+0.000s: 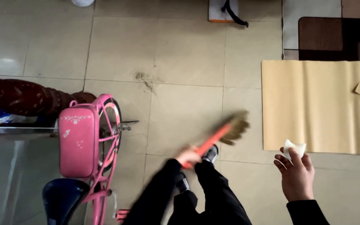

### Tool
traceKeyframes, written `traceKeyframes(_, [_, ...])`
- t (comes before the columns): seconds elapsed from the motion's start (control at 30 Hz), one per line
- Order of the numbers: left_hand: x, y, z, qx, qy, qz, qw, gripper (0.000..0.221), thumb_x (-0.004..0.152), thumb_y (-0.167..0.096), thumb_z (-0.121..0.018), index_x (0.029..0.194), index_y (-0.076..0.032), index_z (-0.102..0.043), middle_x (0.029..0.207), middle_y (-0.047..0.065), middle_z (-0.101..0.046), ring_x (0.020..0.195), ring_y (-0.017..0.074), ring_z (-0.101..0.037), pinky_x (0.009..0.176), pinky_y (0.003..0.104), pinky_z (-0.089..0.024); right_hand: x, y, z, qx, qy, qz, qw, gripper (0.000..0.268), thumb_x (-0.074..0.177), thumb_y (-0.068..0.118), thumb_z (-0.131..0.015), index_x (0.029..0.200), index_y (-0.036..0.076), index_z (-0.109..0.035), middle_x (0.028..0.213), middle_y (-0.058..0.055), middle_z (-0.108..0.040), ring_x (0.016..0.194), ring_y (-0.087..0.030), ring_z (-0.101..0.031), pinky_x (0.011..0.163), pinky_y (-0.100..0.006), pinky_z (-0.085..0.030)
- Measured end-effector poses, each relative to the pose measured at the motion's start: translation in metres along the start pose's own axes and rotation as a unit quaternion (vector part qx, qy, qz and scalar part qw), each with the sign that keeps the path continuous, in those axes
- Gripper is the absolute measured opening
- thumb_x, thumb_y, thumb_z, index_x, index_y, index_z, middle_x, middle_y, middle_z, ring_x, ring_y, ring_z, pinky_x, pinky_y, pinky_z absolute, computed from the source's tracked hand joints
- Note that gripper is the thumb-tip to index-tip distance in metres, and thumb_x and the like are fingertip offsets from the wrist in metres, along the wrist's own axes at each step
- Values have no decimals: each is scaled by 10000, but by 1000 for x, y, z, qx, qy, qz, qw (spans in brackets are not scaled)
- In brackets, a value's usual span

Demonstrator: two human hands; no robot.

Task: Sweep the floor of the bakery using a broom and collect the dirt into a dustpan.

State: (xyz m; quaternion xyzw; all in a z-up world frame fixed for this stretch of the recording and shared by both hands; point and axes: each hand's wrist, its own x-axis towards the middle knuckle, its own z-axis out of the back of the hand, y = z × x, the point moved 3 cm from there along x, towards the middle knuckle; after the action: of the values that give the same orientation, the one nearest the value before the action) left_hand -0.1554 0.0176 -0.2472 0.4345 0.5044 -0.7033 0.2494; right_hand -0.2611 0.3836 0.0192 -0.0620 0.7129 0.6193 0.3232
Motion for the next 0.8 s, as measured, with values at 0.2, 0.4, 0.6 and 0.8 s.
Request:
traceKeyframes(0.2, [-68,-43,191,23,-190,100,976,415,815,-203,-712,1190,-205,-893,677,59,-711,503,205,-670,399,354,-511,59,54,-5,-12,-5,-16,1000,282,1169,253,-656,1408,124,-582,1221,-112,-721,969,-235,-701,875,-364,-583])
traceKeyframes(0.4, [-111,-85,200,228,-269,163,921,588,898,-256,-658,1485,-227,-671,1301,189,-820,1220,447,-790,1011,528,-648,99,79,-4,-10,-15,-16,1000,241,1167,231,-658,1368,115,-595,1211,-114,-732,959,-229,-712,854,-355,-591])
traceKeyframes(0.6, [-200,-127,86,228,-232,112,939,422,897,-313,-706,1287,-170,-776,1053,185,-842,1030,437,-818,887,544,-661,134,79,-12,2,-17,-33,999,227,1172,247,-668,1355,129,-605,1228,-112,-751,997,-244,-737,877,-376,-608])
traceKeyframes(0.8, [-123,-196,29,143,-86,-73,983,792,835,-214,-668,1583,-406,-494,1143,160,-819,1044,450,-789,888,521,-597,136,103,-41,12,-18,-29,999,214,1154,267,-676,1326,155,-615,1204,-83,-738,977,-224,-722,851,-340,-587])
